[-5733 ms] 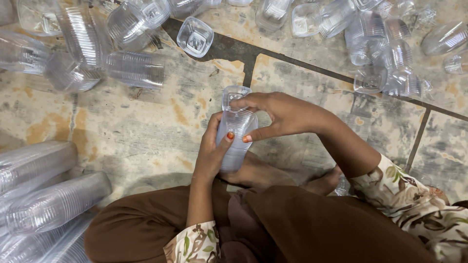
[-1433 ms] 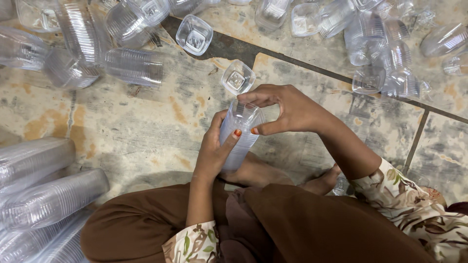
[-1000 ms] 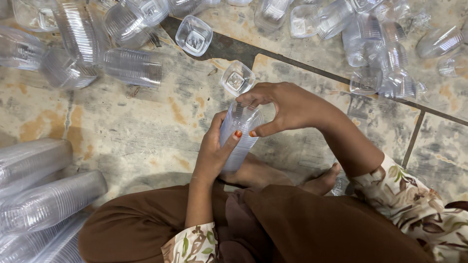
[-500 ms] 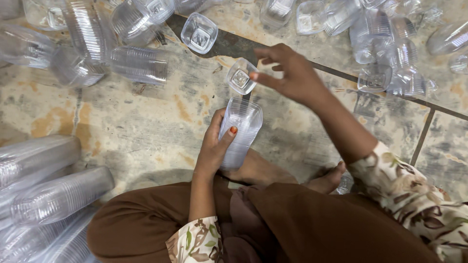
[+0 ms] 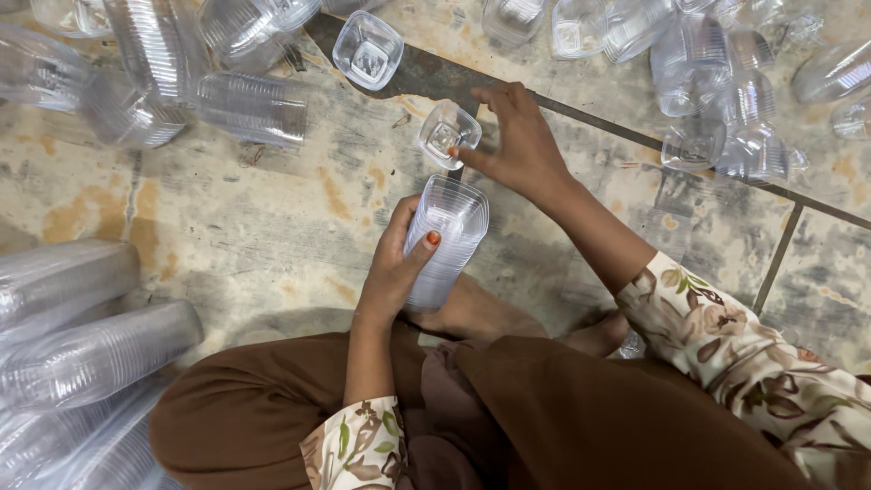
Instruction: The person sits on the floor among scattered clear plastic cups and stacks them one at a time, picking up loose cups and fitting each into a growing stack held in one hand, occasionally reaching aside for the next cup.
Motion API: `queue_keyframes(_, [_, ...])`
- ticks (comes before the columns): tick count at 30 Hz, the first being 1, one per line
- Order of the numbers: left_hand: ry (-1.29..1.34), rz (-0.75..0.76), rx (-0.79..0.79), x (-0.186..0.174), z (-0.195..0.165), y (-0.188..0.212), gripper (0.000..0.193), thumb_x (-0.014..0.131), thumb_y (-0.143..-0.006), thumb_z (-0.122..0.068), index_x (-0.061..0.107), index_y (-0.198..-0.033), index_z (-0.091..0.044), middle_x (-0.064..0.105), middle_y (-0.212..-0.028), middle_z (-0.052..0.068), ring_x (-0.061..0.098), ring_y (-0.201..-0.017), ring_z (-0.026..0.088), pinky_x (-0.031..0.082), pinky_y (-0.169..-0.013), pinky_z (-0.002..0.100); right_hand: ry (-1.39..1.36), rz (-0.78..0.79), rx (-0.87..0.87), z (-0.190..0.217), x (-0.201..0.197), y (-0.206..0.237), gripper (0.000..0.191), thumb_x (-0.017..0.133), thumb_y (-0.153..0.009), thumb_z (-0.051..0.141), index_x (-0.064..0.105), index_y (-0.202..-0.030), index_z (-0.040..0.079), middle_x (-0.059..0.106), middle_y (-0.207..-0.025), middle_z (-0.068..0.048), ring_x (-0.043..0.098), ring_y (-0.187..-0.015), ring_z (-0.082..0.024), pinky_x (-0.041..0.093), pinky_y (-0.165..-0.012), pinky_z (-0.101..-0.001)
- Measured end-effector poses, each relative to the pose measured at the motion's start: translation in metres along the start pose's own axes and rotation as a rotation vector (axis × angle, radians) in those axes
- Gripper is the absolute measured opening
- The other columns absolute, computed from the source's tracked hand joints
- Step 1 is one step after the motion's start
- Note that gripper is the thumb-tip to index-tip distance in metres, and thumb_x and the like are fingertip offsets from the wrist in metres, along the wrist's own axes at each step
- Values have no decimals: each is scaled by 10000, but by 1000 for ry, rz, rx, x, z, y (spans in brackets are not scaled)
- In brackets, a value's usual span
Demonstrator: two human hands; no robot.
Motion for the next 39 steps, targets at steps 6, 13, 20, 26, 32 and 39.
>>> queue_keyframes(6, [-37,0,11,0,0,0,698,673,-943,-571,531,-1385,-50,628,-1272,102,580,-1239,195,444,-1103,349,16,-56,-135,29,9,5,1061,967,-658,472,441,-1465,27,468,-1387,-229,446,-1312,-416,441,-1062,-503])
queue_keyframes(13, [-28,-12,13,-2,1,2,702,675,-935,-565,526,-1399,-60,609,-1309,113,563,-1272,218,434,-1125,368,-136,-47,-59,17,4,-1,892,937,-738,400,535,-1448,39,531,-1377,-162,577,-1267,-335,536,-1016,-438])
queue_keyframes(20, [-294,-4,165,5,-15,-3,709,641,-894,-687,603,-1288,-99,225,-1747,167,148,-1645,364,276,-1275,545,-494,162,150,-15,17,6,882,902,-723,470,558,-1415,45,575,-1342,-127,656,-1167,-240,596,-884,-365])
queue_keyframes(26, [-280,2,146,8,-16,-1,748,649,-853,-720,617,-1289,-113,215,-1752,165,162,-1643,362,268,-1272,554,-458,258,129,-7,21,10,841,891,-703,448,599,-1399,78,582,-1345,-103,656,-1151,-240,587,-883,-371])
queue_keyframes(32, [-279,19,171,11,-21,-1,741,656,-875,-701,606,-1313,-106,234,-1755,166,158,-1659,361,239,-1300,542,-475,285,122,-3,23,11,814,892,-694,405,610,-1407,131,608,-1319,-75,656,-1150,-238,594,-904,-380])
queue_keyframes(39, [-235,26,135,12,-19,-2,694,687,-869,-662,613,-1283,-110,268,-1746,164,190,-1652,358,255,-1293,536,-404,263,108,-9,22,10,799,913,-681,330,611,-1391,118,657,-1334,-73,659,-1159,-235,592,-906,-380])
Point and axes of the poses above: each hand's wrist, its own y-axis away from the middle knuckle, its own x-axis out of the palm, z = x × y, the point moved 9 cm from there along -y, towards the middle knuckle
